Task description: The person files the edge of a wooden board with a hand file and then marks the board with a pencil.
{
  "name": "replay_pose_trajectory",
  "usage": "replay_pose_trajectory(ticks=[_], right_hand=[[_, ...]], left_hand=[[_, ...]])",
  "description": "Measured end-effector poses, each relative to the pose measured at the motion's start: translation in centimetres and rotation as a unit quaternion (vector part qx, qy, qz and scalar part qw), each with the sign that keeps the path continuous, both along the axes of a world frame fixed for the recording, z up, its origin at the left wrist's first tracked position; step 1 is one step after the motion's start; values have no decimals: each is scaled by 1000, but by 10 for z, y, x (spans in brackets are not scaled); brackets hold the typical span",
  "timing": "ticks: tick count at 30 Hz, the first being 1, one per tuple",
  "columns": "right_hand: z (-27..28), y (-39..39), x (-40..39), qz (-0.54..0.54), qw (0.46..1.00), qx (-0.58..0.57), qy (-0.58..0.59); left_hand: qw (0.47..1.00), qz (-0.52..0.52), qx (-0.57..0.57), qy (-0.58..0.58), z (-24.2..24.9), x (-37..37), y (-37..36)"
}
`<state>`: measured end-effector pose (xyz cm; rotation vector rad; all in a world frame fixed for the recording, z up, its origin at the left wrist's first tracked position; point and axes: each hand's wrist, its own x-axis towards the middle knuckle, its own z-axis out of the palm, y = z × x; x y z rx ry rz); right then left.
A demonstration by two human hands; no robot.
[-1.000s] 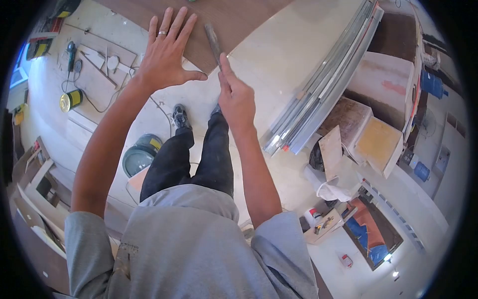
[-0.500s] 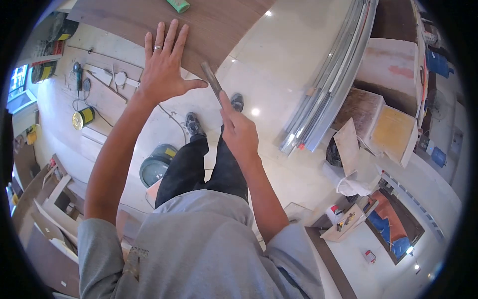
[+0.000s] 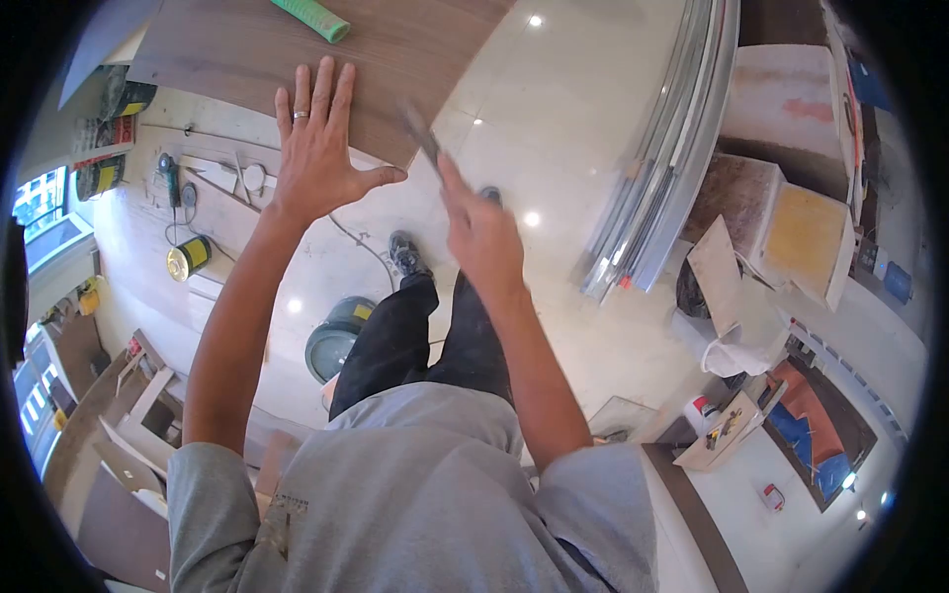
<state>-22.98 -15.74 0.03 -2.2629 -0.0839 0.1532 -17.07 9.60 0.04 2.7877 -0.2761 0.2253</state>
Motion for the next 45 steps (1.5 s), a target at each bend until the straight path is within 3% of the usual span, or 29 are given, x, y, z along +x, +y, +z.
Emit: replay_pose_trajectory(ticks=[5, 10, 12, 17, 23, 27, 28, 31, 34, 40, 45], right_hand=[[22, 14, 59, -14, 999, -19, 34], [3, -13, -17, 6, 1000, -21, 7], [1, -8, -13, 2, 1000, -11, -11], [14, 6, 54, -2, 999, -36, -5], [-6, -12, -32, 14, 1000, -22, 10], [0, 6, 39, 33, 997, -47, -61], [8, 8, 47, 34, 999, -31, -26], [9, 6, 23, 14, 999, -38, -11], [25, -4, -12, 47, 992, -80, 81], [13, 10, 65, 48, 997, -56, -21], [11, -6, -18, 60, 995, -67, 38]], left_hand=[[1000, 1, 13, 16, 6, 0, -2], [1000, 2, 21, 21, 6, 0, -2], [999, 3, 26, 30, 6, -1, 0], [999, 3, 32, 44, 6, 0, -2], [999, -4, 38, 25, 7, 0, -2], [999, -7, 36, 25, 5, 2, -2], [999, -6, 40, 25, 6, 2, -2], [999, -11, 40, 30, 8, 3, -3], [999, -12, 38, 33, 9, 1, -2], [998, -19, 48, 40, 10, 0, 0], [998, -15, 42, 46, 12, 2, -3]])
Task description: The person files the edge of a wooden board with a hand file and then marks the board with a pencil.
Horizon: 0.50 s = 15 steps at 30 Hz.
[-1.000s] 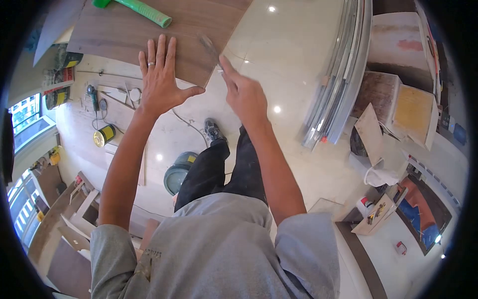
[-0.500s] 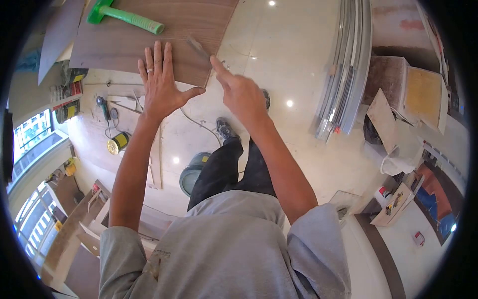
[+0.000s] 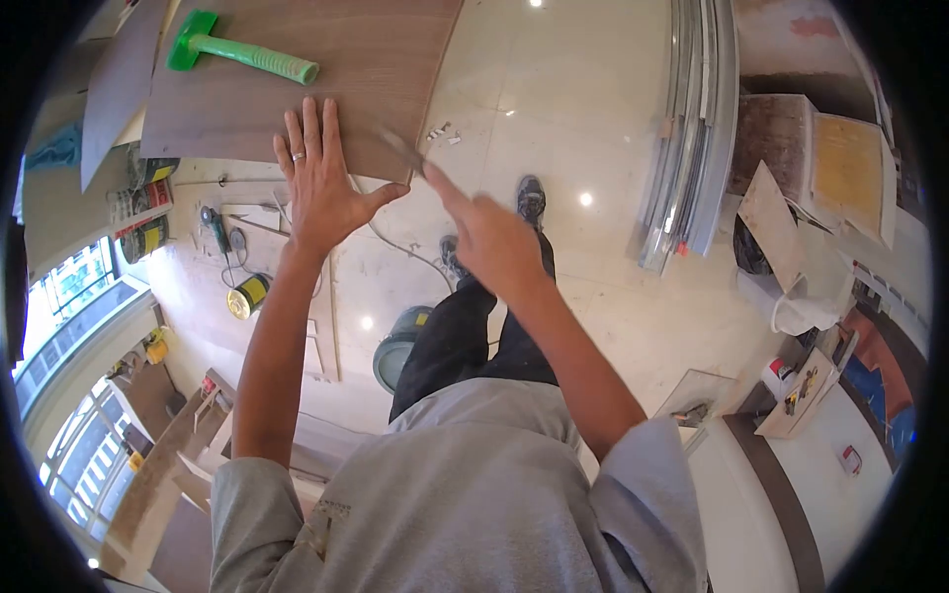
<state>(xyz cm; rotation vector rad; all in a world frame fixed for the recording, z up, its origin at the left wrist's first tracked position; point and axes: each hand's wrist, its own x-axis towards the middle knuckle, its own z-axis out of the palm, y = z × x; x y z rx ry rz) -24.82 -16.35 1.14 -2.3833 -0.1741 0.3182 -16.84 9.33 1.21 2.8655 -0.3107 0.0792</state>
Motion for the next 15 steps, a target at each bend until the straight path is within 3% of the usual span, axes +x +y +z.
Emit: replay_pose_trajectory(ticks=[4, 7, 10, 15], right_hand=[[3, 0, 8, -1, 999, -32, -1], [-10, 6, 66, -11, 997, -11, -81], [2, 5, 81, -8, 999, 10, -44], [11, -2, 18, -15, 1000, 5, 10]], left_hand=[[1000, -4, -14, -7, -2, -1, 0], [1000, -7, -11, -10, -3, 0, 0], [1000, -5, 6, -4, -1, 0, 0], [1000, -4, -8, -12, -3, 1, 0]])
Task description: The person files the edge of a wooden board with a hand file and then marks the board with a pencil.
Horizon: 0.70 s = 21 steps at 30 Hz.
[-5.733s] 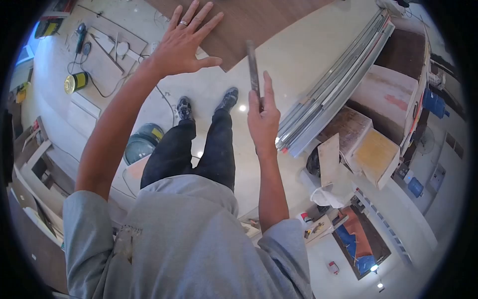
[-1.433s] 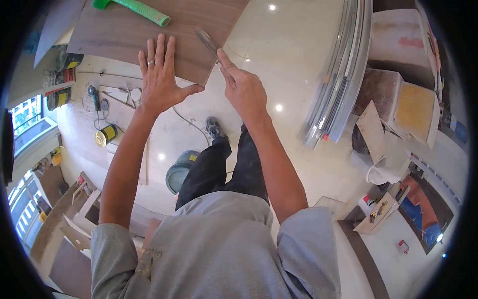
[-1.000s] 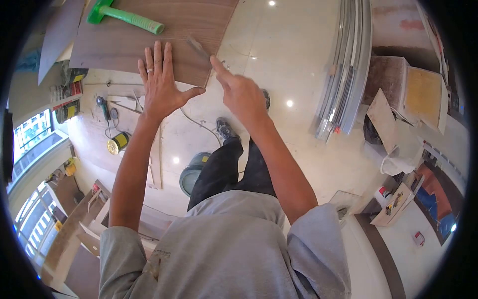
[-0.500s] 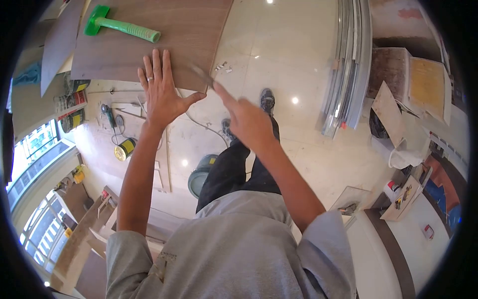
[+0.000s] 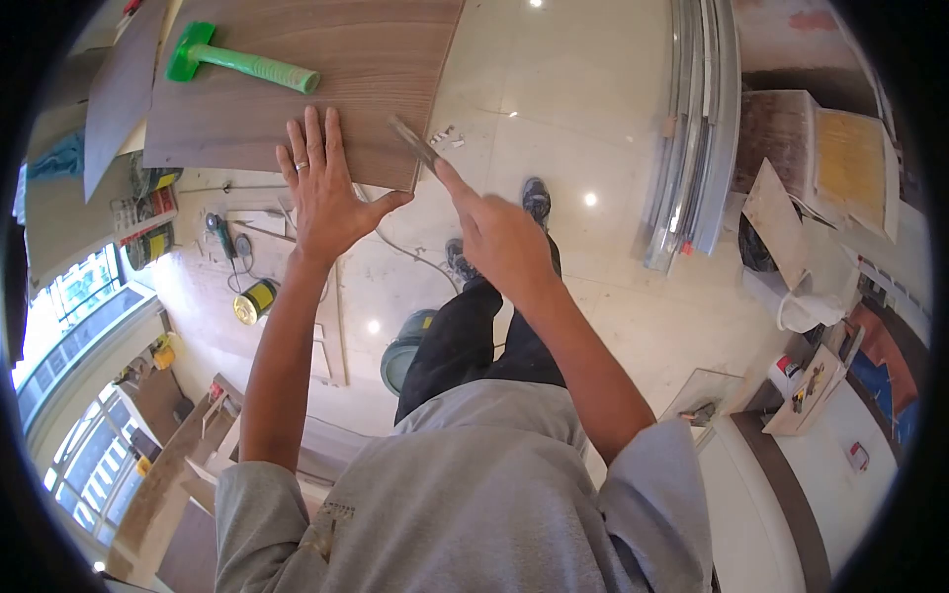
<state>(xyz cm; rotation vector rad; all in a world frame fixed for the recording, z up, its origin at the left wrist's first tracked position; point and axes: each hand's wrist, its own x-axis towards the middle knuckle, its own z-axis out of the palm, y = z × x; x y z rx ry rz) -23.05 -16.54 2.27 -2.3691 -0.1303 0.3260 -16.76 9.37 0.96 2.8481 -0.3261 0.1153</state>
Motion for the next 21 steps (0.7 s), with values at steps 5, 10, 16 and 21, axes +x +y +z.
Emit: replay_pose_trajectory(ticks=[5, 10, 16, 21], right_hand=[[-11, 9, 15, -9, 999, 41, -32], [-10, 24, 47, -23, 996, 61, -69], [-11, 10, 2, -43, 996, 75, -39], [-6, 24, 71, -33, 996, 69, -51]], left_hand=[[1000, 3, -4, 4, -1, -1, 0], [1000, -2, -2, 3, 0, 0, 1], [1000, 7, 0, 3, -4, 0, 1], [1000, 5, 1, 9, -1, -2, 0]])
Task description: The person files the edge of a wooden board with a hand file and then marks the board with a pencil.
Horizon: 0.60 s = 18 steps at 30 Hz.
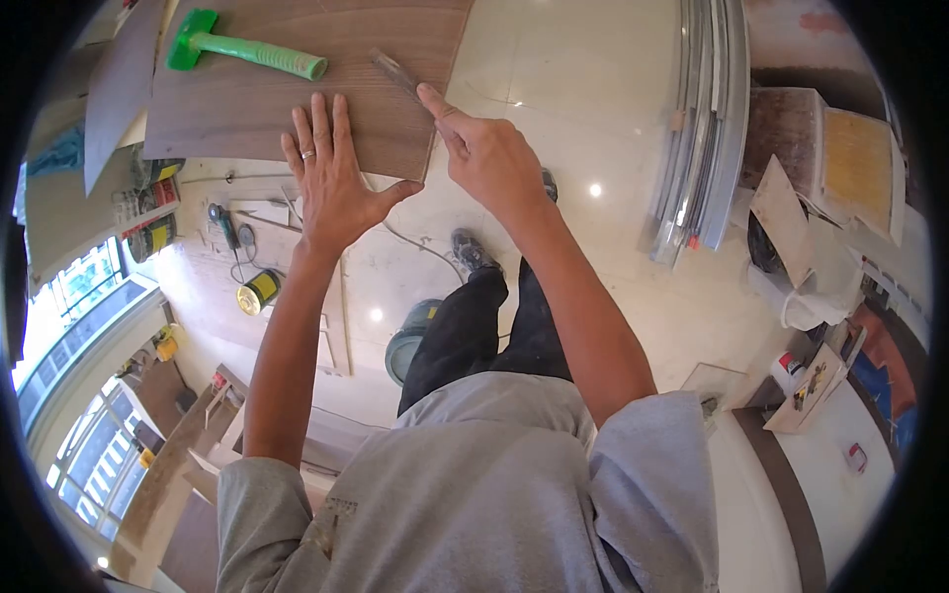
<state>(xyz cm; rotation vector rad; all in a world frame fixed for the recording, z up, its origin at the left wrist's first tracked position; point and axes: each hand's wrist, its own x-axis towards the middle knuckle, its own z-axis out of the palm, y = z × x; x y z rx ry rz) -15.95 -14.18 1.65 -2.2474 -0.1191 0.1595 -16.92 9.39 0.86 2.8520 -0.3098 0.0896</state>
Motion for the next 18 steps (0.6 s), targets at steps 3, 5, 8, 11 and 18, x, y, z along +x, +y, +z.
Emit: replay_pose_trajectory(ticks=[3, 5, 8, 11, 18], right_hand=[[10, -8, -22, 0, 998, -15, 62], [7, -16, -57, -2, 997, 6, 75], [-8, -19, -66, -15, 997, 52, 49], [-1, -7, 0, -24, 997, 44, 51], [9, -17, -35, -23, 996, 35, 79]], left_hand=[[1000, -3, -7, -4, 0, 1, -1], [1000, -1, -5, -5, -1, 1, 0], [1000, 0, -5, 2, 3, 2, -1], [1000, -3, 2, 1, -1, 1, 0], [1000, -2, 5, 12, 3, 0, -1]])
